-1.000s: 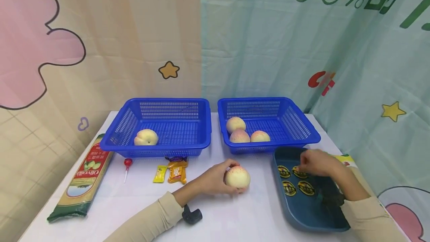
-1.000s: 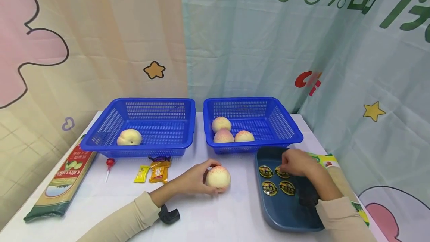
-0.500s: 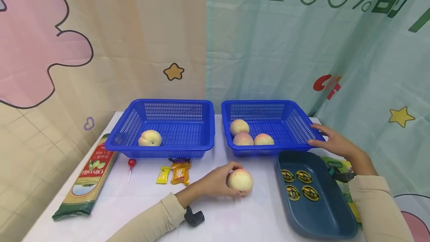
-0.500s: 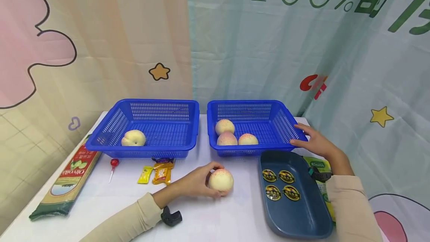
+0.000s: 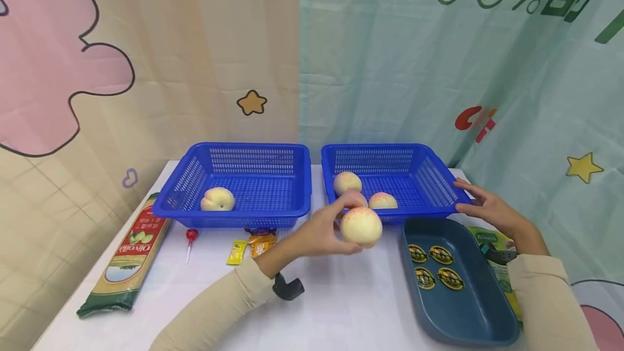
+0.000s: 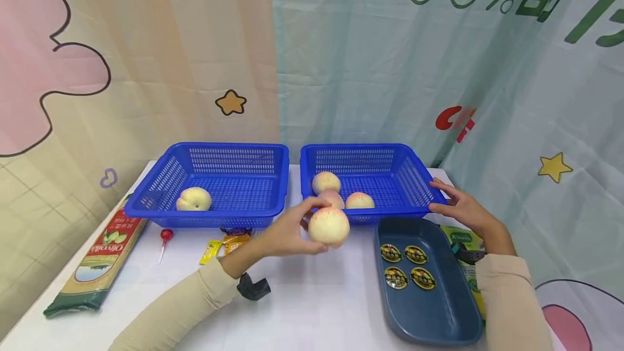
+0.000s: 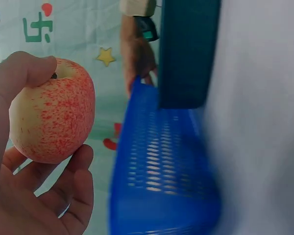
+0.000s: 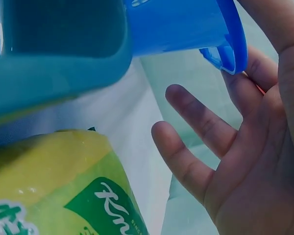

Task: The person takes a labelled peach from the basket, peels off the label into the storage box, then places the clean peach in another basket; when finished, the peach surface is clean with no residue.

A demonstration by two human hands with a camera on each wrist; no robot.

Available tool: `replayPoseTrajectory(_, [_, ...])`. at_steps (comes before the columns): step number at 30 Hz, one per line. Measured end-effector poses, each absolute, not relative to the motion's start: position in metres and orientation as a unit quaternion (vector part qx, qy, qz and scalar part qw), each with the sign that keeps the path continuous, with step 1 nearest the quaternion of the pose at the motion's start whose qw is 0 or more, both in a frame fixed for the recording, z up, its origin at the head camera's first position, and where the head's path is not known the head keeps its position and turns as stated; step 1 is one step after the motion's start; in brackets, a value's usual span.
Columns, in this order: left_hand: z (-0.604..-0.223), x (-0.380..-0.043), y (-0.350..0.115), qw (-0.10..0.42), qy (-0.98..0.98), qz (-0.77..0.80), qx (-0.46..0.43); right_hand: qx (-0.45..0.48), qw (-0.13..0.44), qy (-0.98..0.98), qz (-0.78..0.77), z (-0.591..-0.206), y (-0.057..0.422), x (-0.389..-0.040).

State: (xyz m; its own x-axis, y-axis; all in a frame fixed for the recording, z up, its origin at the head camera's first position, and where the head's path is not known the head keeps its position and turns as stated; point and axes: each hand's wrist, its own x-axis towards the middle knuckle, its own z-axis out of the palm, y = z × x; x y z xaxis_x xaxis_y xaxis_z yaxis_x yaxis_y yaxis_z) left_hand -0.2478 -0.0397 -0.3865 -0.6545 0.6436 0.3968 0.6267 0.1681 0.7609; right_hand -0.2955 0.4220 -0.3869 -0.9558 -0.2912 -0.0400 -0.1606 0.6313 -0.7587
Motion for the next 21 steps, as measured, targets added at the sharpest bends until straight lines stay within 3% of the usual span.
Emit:
replayPoseTrajectory(5, [-0.326, -0.294, -0.017, -0.031, 0.766, 0.499, 0.404, -0.127, 0.078, 0.894, -0.422, -0.386, 0.420, -0.298])
replayPoseTrajectory(9, [-0.298, -0.343, 0.006, -0.029, 0.757, 0.518, 0.397, -0.123, 0.078, 0.900, -0.411, -0.384, 0.419, -0.299])
replayPoseTrajectory(15, [-0.303, -0.403, 0.044, 0.001, 0.803, 0.479, 0.355, -0.124, 0.076, 0.896, -0.420, -0.387, 0.420, -0.299])
replayPoseTrajectory(21, [-0.327, -0.420, 0.063, 0.034, 0.860, 0.409, 0.305, -0.126, 0.072, 0.885, -0.442, -0.391, 0.422, -0.295])
